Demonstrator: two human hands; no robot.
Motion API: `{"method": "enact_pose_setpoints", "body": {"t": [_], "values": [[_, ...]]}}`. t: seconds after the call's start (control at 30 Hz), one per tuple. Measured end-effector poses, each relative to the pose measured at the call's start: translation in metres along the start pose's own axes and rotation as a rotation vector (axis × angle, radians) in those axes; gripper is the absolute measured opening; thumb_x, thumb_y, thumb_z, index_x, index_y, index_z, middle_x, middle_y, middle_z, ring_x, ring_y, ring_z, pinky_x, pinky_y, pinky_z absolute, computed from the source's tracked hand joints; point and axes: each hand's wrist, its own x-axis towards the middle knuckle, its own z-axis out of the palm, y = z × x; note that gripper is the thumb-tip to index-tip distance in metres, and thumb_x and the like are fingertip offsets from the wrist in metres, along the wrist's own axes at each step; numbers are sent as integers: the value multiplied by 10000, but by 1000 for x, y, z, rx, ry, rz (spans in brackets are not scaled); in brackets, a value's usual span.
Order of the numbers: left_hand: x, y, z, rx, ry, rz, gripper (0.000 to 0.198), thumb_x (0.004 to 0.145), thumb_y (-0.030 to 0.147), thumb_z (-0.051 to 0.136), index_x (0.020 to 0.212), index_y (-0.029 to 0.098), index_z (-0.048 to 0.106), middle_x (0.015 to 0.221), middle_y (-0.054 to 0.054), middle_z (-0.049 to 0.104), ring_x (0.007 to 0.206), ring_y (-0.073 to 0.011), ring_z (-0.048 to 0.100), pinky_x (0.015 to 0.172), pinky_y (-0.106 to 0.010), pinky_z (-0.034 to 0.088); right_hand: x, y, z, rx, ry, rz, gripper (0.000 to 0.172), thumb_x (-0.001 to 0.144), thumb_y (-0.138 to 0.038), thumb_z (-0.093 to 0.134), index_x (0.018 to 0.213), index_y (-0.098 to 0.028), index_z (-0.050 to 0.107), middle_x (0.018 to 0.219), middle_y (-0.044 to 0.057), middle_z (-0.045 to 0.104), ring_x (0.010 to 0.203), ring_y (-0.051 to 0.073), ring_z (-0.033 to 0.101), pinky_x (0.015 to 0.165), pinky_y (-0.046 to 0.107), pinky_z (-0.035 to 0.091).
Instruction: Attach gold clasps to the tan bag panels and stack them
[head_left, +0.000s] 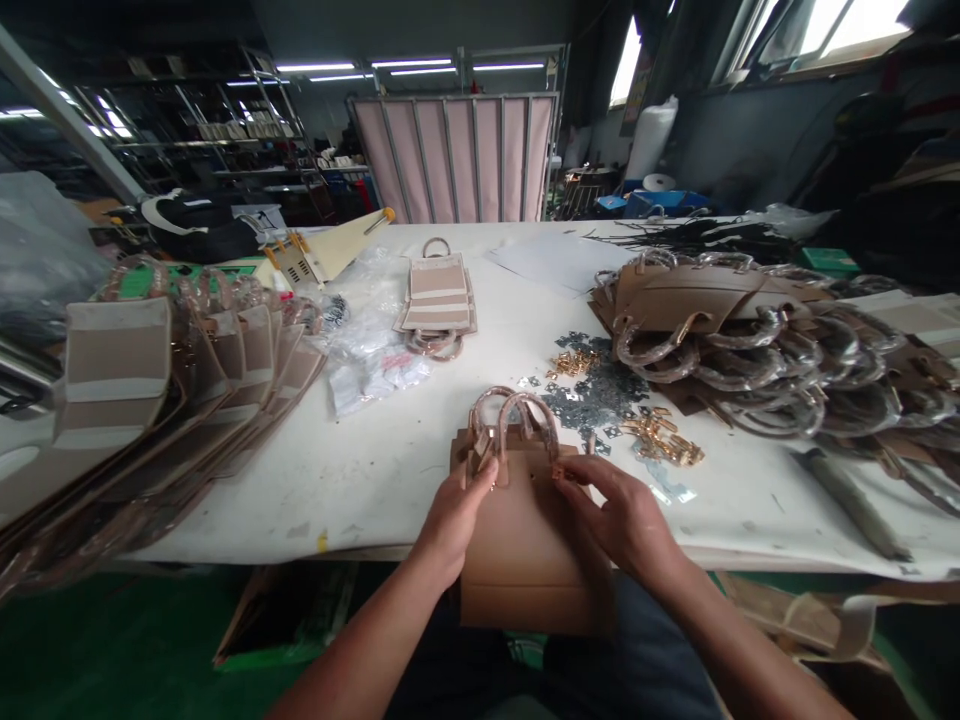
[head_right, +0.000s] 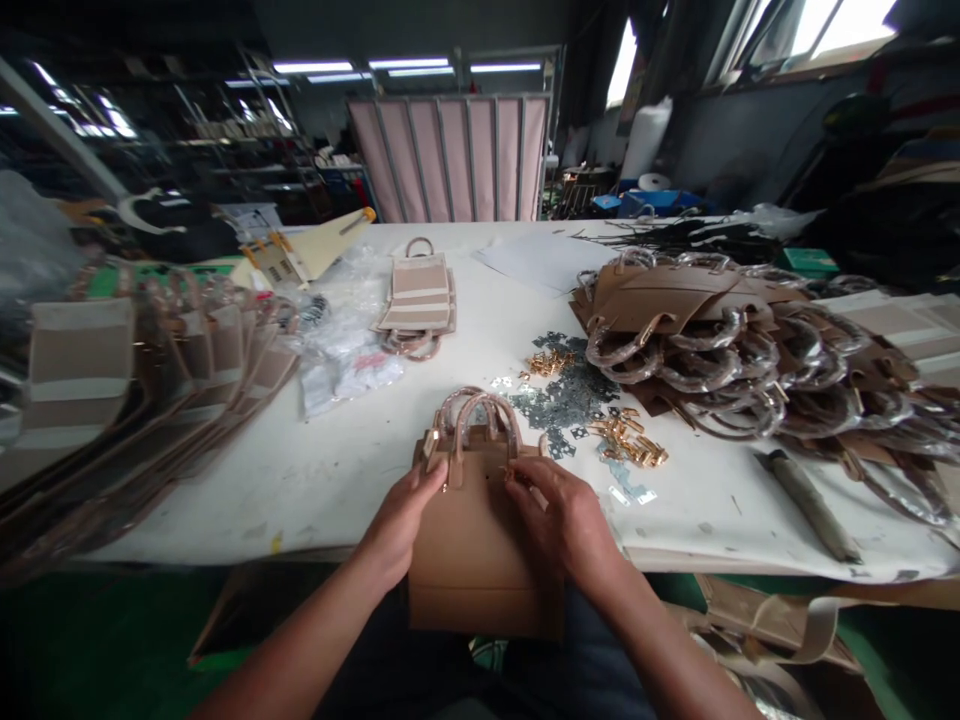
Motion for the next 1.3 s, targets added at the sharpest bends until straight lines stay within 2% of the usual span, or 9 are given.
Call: {"method": "enact_pose_setpoints", "body": {"t": [0.13,0.33,0.5,0.7,0.87,1.07,1.3], "values": [[1,3,-8,-343,-192,-266,551,939,539,710,1341,163,679,1148,-160,789,1162,-374,726,1066,-538,533,10,6,-10,-104,-121,-35,224,1059,-330,592,1196,-262,756,1149,74,767,969,256,750,856,347,589],[6,-6,-16,-533,-348,-430,600,985,595,587,1359,133,669,1199,-194,770,1225,-394,696,1138,-581,470,20,-2,-4,-305,-197,-139,247,1087,-302,549,1200,-251,763,1196,82,756,946,245,749,798,328,577],[9,-12,-21,-589,-401,-434,620,998,600,565,1379,119,655,1207,-199,769,1250,-386,685,1158,-567,451,25,0,0,-374,-239,-188,253,1090,-304,545,1203,-254,765,1122,82,767,896,238,738,756,320,562],[9,-15,-24,-610,-383,-423,611,988,580,605,1395,126,646,1200,-194,773,1238,-376,695,1156,-545,457,30,-2,7,-431,-278,-179,237,1088,-279,534,1131,-241,764,1122,89,768,896,242,737,754,320,554],[10,-16,-25,-619,-403,-423,614,988,593,599,1402,143,646,1196,-187,776,1220,-379,703,1145,-548,466,34,-2,13,-534,-336,-212,231,1062,-234,554,1162,-227,762,1091,102,772,861,244,732,736,320,556],[10,-15,-26,-633,-413,-424,614,977,600,612,1391,148,653,1192,-182,778,1219,-384,703,1139,-553,471,40,3,10,-497,-405,-284,295,1079,-225,510,1255,-217,747,1202,133,748,964,267,740,799,345,582],[12,-18,-27,-605,-370,-411,567,969,593,637,1344,171,681,1165,-164,786,1183,-374,721,1113,-540,499,40,12,13,-426,-366,-316,302,1058,-234,528,1256,-246,756,1120,115,759,881,230,724,768,316,566]]}}
